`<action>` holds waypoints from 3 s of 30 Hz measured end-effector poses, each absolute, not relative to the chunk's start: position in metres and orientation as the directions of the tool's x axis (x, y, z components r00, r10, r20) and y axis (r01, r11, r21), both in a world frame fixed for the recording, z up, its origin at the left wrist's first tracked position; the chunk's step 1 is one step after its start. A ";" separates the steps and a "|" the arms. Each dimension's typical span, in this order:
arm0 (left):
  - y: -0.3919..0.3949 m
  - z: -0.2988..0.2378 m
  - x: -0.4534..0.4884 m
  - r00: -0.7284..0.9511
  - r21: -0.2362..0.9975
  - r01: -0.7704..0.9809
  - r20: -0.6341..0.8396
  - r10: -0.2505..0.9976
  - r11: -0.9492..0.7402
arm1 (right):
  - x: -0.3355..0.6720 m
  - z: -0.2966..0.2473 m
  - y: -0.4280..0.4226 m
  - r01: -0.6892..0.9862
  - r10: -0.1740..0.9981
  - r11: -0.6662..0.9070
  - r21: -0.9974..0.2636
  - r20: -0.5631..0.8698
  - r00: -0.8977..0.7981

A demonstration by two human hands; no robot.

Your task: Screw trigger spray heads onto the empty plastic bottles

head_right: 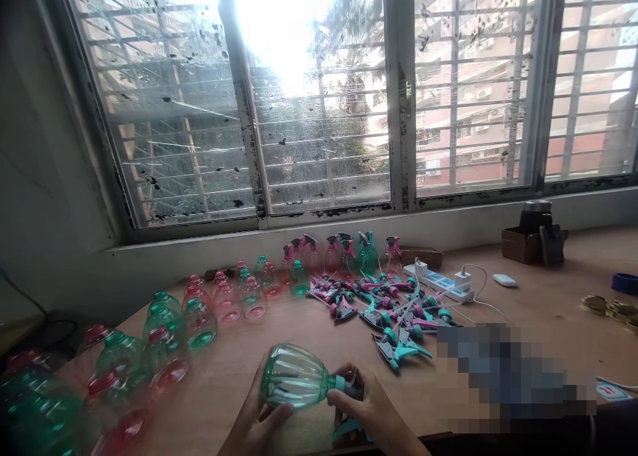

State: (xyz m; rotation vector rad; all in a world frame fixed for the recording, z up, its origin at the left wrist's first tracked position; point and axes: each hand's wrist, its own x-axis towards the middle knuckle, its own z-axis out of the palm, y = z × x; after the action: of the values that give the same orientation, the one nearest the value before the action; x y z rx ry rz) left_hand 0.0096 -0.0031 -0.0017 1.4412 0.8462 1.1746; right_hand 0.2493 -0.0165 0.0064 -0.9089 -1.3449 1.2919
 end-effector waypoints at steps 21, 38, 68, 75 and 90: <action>-0.009 0.009 0.007 0.383 0.974 -0.095 0.225 0.896 -0.204 | 0.253 -0.003 -0.013 -0.178 0.965 0.104 -0.979 0.143 -0.222; -0.011 0.018 0.009 0.397 0.972 -0.025 0.224 0.890 -0.233 | 0.253 -0.002 -0.013 -0.207 0.966 0.054 -0.977 0.104 -0.238; 0.007 -0.012 0.005 0.323 0.951 -0.014 0.296 0.899 -0.308 | 0.256 -0.001 -0.014 -0.226 0.959 0.037 -0.973 0.098 -0.265; 0.008 -0.012 0.003 0.311 0.902 0.149 0.346 0.885 -0.405 | 0.256 -0.007 -0.010 -0.218 0.972 0.027 -0.976 0.077 -0.223; -0.003 -0.002 0.008 0.274 0.914 0.098 0.356 0.893 -0.394 | 0.255 0.000 -0.013 -0.170 0.973 0.028 -0.985 0.066 -0.219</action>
State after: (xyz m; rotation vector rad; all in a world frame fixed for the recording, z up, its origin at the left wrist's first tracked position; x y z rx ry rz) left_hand 0.0081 -0.0029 -0.0025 1.7161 0.9130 1.2082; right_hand 0.2554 -0.0135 0.0000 -0.9346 -1.2656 1.4101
